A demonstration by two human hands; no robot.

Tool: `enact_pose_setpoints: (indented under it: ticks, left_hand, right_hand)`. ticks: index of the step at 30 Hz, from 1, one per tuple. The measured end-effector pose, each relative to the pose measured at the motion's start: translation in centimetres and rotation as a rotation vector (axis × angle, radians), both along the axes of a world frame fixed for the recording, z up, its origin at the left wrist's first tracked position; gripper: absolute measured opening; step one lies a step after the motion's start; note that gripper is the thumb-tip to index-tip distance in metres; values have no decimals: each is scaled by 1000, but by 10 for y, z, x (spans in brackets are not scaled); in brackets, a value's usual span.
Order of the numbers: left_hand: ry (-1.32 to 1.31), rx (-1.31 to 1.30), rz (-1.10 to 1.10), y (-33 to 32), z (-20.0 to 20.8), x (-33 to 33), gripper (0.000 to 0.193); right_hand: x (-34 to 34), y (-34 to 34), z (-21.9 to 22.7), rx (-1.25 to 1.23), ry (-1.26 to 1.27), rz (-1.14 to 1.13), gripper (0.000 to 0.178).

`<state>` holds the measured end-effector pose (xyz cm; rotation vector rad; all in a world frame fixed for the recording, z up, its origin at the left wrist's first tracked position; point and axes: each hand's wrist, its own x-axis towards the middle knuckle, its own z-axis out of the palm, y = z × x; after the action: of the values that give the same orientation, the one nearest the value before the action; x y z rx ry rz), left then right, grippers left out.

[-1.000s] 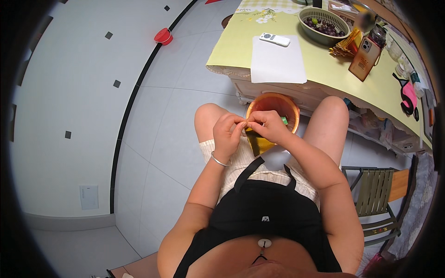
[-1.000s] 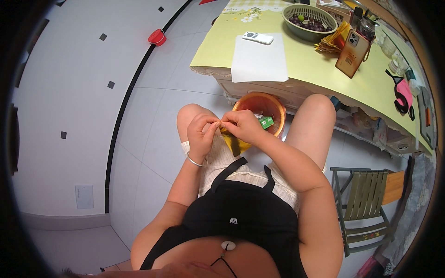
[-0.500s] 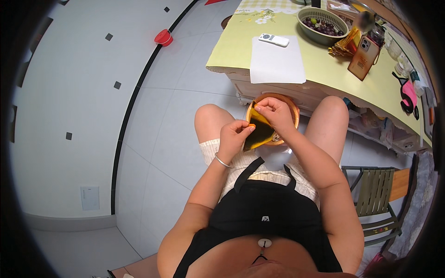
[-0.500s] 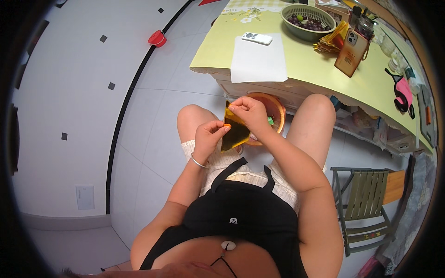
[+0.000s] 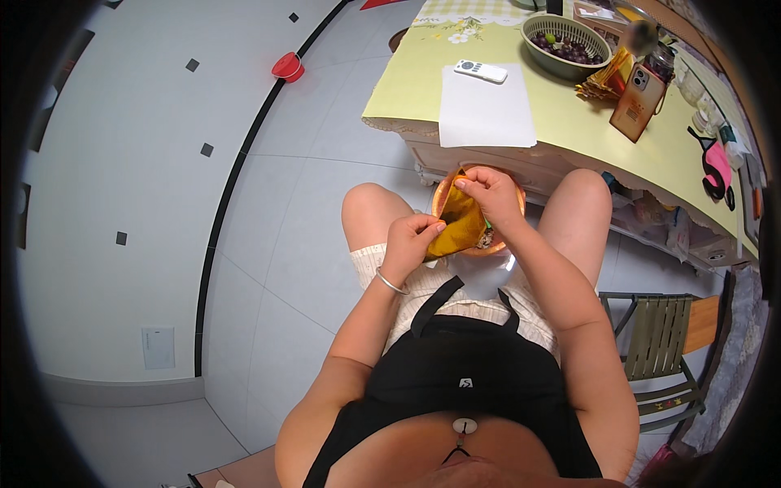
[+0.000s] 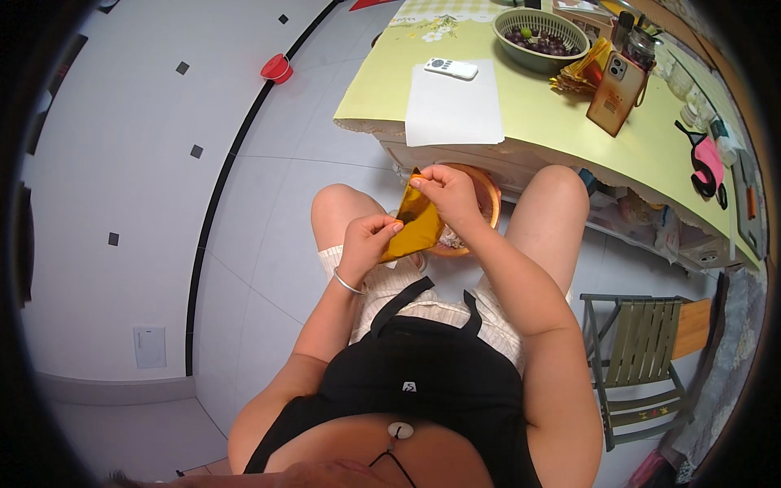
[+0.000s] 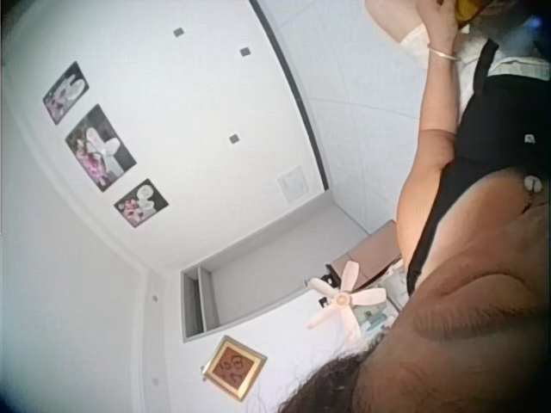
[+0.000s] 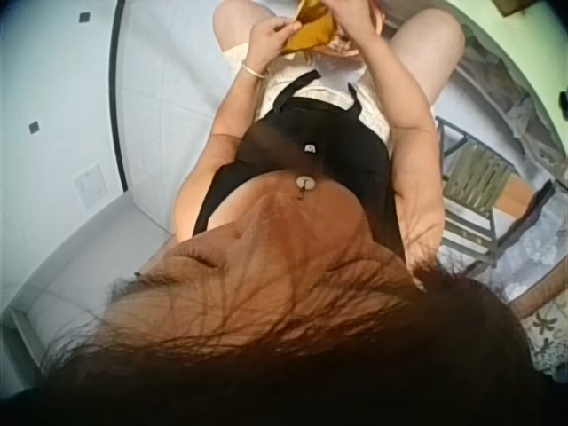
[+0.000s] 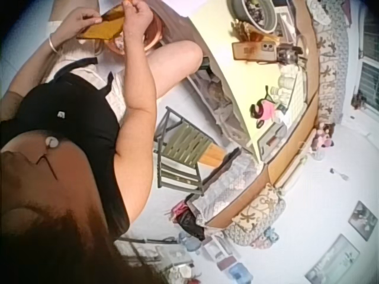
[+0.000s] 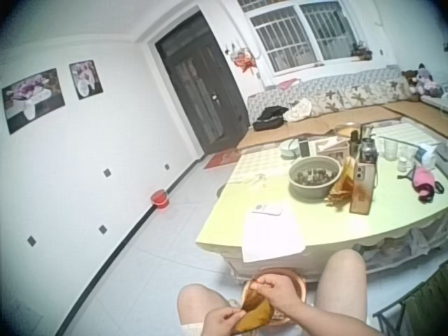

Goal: The person sits on the floor and folds a sheet of white paper using a gold foil sheet as a guide. They repeatedly fold the paper into a triangular shape, pressing the creases to ensure sharpness, and then unfold it to repeat the process.

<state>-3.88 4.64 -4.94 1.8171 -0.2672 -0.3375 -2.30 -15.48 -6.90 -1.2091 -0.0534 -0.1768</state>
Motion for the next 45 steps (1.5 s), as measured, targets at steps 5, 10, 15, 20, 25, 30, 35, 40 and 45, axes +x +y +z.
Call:
enact_pose_setpoints:
  ticks: [5, 10, 15, 20, 25, 30, 35, 40, 45]
  left_hand:
    - [37, -26, -9, 0, 1, 2, 13]
    - [58, -95, -26, 12, -2, 5, 10]
    - [126, -214, 30, 18, -6, 7, 9]
    - [183, -312, 114, 17, -5, 6, 10]
    - [223, -399, 103, 12, 3, 2, 18]
    - [200, -391, 81, 21, -9, 6, 20]
    - [161, -477, 74, 14, 7, -1, 20]
    - [76, -445, -37, 30, -6, 3, 23]
    - [52, -495, -127, 28, 6, 0, 29]
  right_hand:
    - [0, -4, -3, -26, 37, -74, 8]
    - [0, -8, 12, 159, 65, -185, 9]
    - [2, -14, 14, 255, 30, -200, 7]
    - [3, -14, 11, 272, 37, -182, 7]
    - [4, -12, 8, 243, 46, -189, 8]
    - [3, -12, 10, 210, 43, -183, 8]
    - [6, -16, 5, 213, 38, -188, 9]
    - [6, -17, 9, 248, 59, -186, 10]
    - [7, -18, 7, 264, 65, -187, 9]
